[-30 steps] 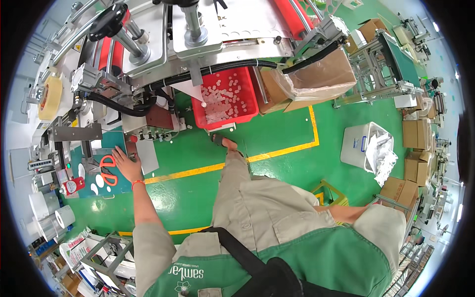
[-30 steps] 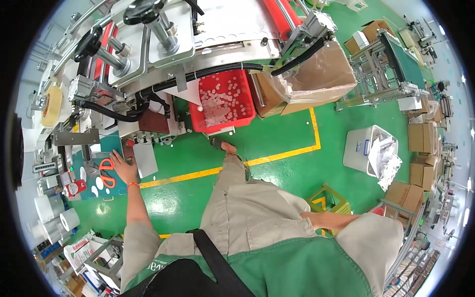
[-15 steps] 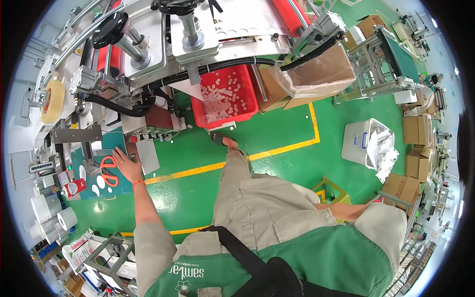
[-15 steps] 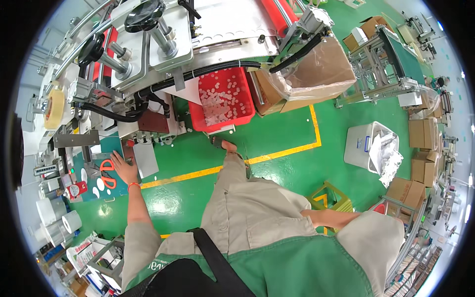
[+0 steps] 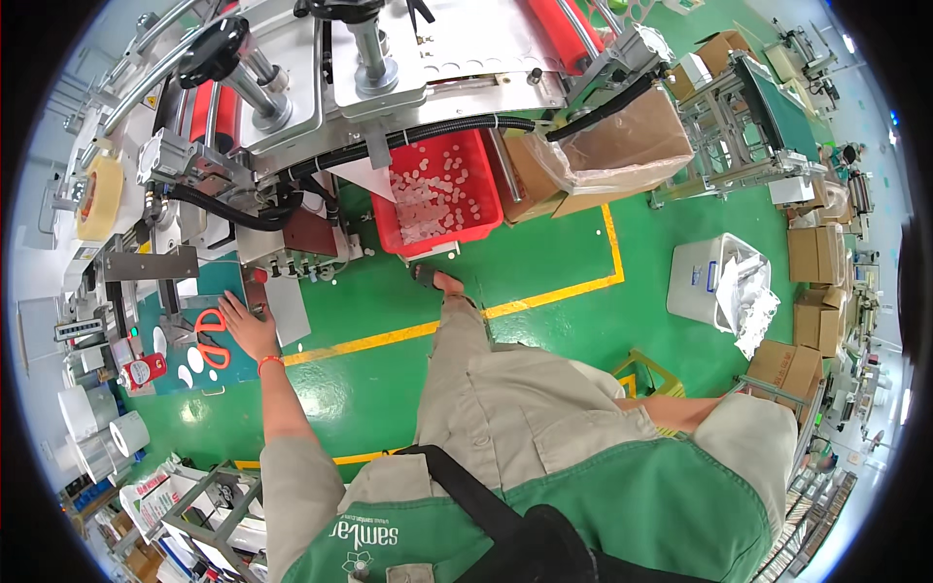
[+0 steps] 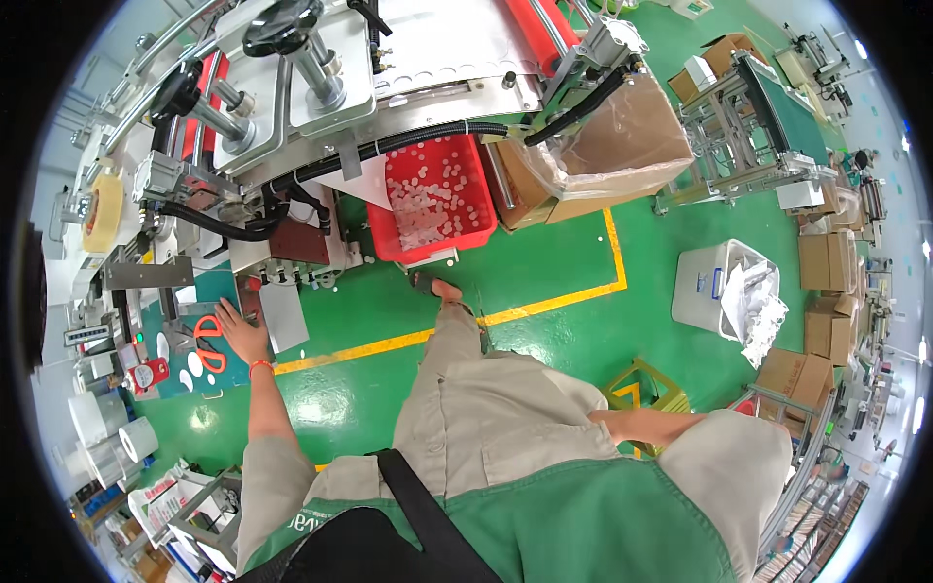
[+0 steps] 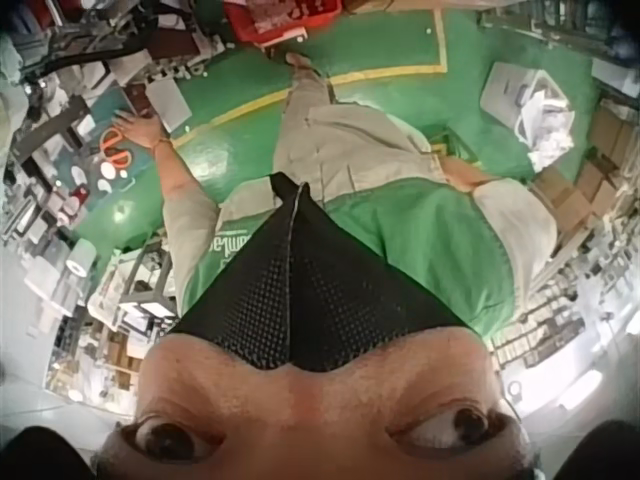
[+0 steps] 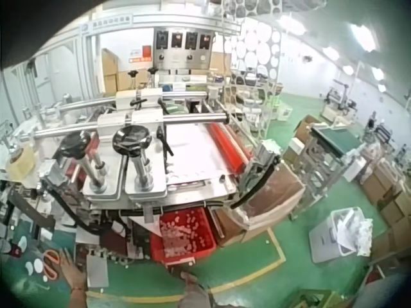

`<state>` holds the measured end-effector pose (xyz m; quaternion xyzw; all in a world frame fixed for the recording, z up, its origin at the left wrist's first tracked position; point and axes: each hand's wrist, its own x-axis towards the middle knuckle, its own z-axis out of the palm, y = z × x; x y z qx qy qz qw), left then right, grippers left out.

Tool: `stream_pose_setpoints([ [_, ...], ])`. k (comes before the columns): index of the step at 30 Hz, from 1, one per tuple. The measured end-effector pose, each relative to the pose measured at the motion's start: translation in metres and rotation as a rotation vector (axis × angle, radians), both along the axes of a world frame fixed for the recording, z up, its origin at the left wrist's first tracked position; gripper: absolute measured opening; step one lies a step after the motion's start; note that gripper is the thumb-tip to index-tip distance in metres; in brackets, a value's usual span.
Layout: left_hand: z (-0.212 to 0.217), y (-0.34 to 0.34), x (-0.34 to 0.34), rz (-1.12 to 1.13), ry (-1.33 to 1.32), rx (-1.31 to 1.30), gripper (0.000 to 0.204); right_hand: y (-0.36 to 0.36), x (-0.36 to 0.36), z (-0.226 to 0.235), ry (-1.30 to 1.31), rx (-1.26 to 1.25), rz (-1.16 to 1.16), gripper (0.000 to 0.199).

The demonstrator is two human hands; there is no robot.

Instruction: The operator is running a punching machine to create plastic disks, using scissors to trim the plastic sheet and clearing away scrap material.

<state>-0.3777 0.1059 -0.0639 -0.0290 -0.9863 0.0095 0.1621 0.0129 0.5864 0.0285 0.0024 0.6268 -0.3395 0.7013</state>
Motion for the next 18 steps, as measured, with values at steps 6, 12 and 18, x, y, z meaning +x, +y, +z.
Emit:
stream_pose_setpoints([
  [6,0.002,0.0,0.001,0.016,-0.014,0.02,0.082,0.127,-0.109,0.072,0.241,0.172,-0.213,0.023],
  [12,0.0,-0.003,-0.001,-0.02,0.014,0.016,0.083,0.329,-0.298,0.163,1.607,0.895,-1.036,0.037],
  [18,-0.001,-0.007,-0.001,-0.032,0.025,0.043,0.084,0.344,-0.435,0.199,1.396,0.097,-1.47,0.049],
])
